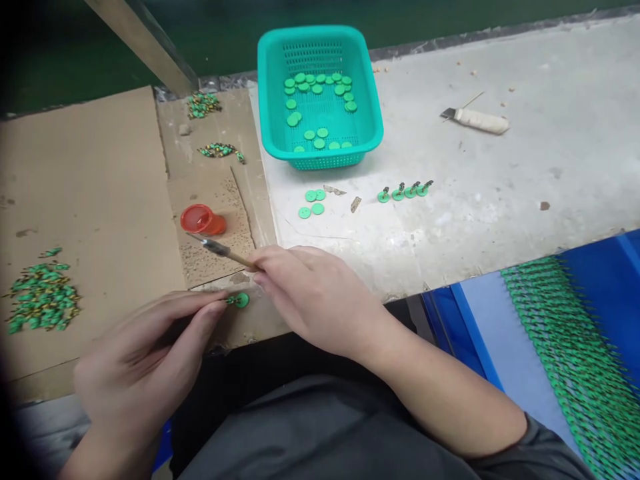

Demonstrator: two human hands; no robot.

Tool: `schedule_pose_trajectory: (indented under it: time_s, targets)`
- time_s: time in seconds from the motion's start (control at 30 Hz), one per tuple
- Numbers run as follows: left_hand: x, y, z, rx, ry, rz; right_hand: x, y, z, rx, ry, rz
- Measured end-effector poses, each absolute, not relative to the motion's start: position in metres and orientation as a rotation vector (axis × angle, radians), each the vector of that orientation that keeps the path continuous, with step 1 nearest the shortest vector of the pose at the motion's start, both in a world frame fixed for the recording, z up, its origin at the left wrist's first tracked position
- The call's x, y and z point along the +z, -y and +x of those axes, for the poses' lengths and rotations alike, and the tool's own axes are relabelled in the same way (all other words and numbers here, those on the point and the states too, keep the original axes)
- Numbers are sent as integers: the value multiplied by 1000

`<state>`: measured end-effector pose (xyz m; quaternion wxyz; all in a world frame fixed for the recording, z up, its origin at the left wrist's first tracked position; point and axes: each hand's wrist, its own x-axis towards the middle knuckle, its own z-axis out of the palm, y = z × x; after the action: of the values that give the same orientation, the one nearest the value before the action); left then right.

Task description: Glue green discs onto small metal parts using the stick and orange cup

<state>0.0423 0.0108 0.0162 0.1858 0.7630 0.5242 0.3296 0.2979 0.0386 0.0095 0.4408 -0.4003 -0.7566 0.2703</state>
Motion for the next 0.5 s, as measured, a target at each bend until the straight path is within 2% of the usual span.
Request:
schedule_pose_trajectory:
  time_s: [0.5]
  targets:
    - [15, -14, 45, 1016, -1327, 2299, 14, -37, 302, 665, 1944, -1048]
